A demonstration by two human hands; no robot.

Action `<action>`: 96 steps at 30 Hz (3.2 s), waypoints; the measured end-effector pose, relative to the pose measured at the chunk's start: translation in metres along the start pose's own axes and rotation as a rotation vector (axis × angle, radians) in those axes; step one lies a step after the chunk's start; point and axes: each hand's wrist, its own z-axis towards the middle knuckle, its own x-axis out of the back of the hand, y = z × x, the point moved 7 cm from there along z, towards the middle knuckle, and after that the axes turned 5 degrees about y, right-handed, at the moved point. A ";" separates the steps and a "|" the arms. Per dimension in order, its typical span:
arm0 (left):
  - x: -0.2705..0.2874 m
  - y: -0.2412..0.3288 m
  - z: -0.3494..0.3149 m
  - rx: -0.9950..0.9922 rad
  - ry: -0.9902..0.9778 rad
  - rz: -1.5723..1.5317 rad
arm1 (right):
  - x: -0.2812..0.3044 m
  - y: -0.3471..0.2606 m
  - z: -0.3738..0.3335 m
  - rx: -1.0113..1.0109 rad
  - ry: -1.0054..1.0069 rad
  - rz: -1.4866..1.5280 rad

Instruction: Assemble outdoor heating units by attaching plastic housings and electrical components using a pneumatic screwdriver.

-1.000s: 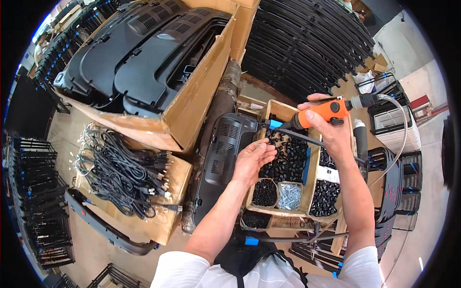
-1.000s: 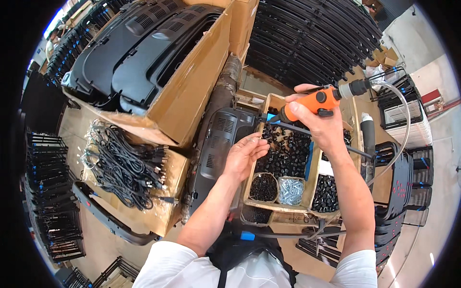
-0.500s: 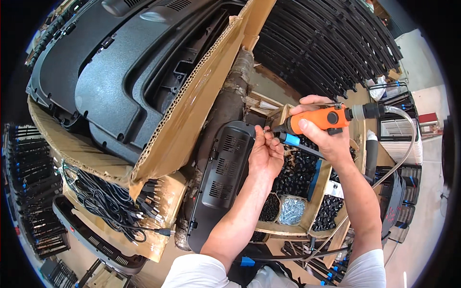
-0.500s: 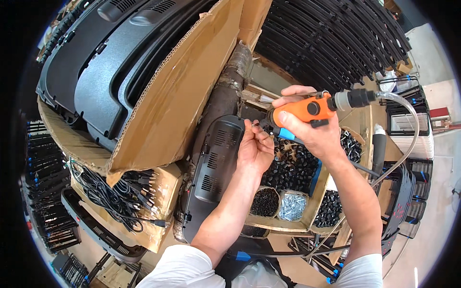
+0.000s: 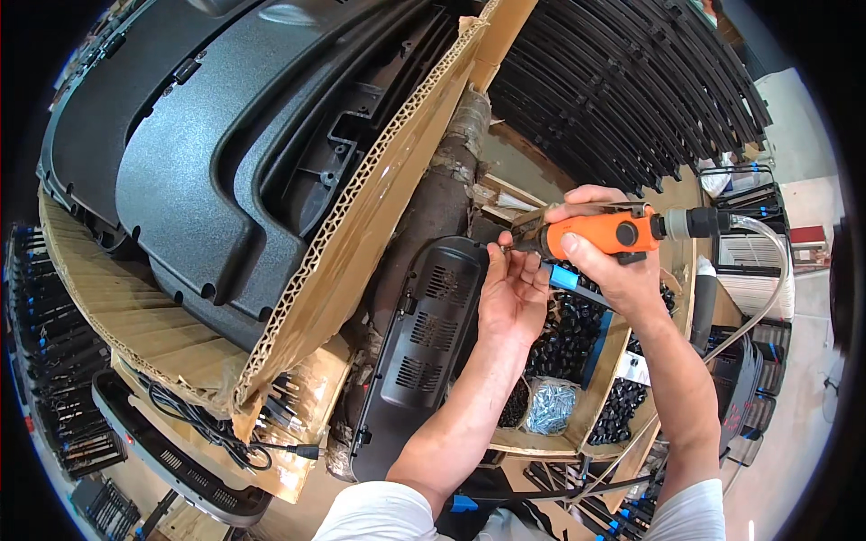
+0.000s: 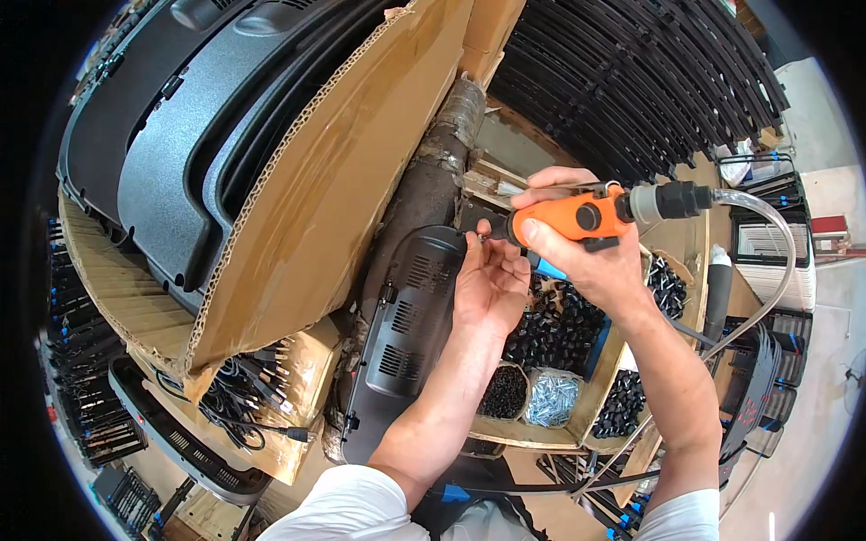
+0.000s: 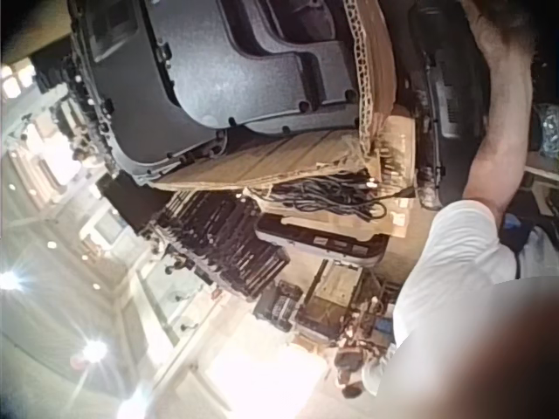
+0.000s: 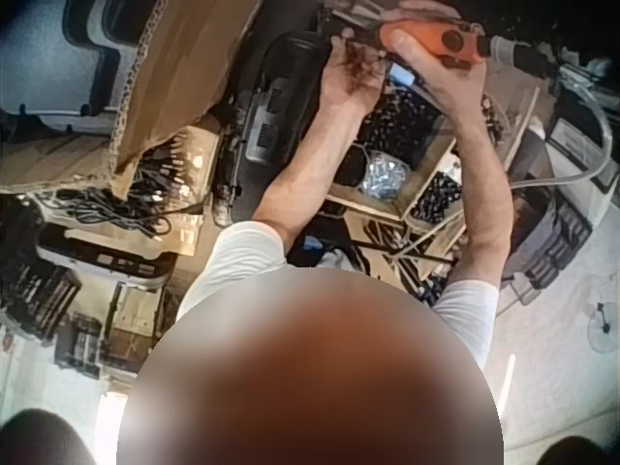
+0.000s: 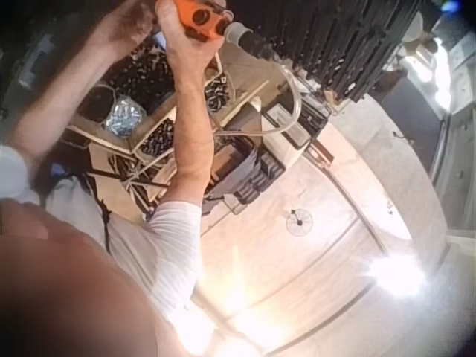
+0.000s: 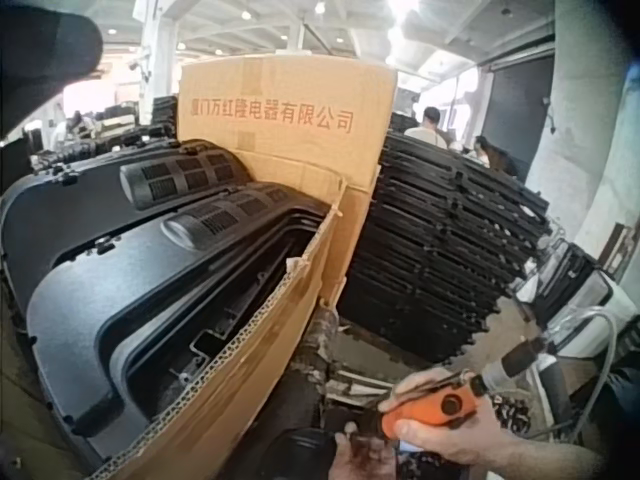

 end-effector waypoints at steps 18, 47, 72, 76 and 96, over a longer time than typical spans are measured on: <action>-0.002 0.011 0.014 -0.036 -0.182 -0.150 | -0.047 0.006 0.041 -0.064 -0.105 -0.057; -0.187 0.107 -0.100 -0.895 -0.713 1.386 | -0.049 0.020 0.040 -0.020 -0.095 -0.044; -0.201 0.071 -0.068 -0.910 -0.858 1.545 | -0.045 0.027 0.043 0.014 -0.089 -0.175; -0.149 0.113 -0.070 -0.880 -0.556 1.491 | -0.044 0.029 0.049 0.061 -0.094 -0.259; -0.199 0.050 -0.136 -1.416 -0.356 2.199 | -0.058 0.016 0.036 0.331 0.116 -0.647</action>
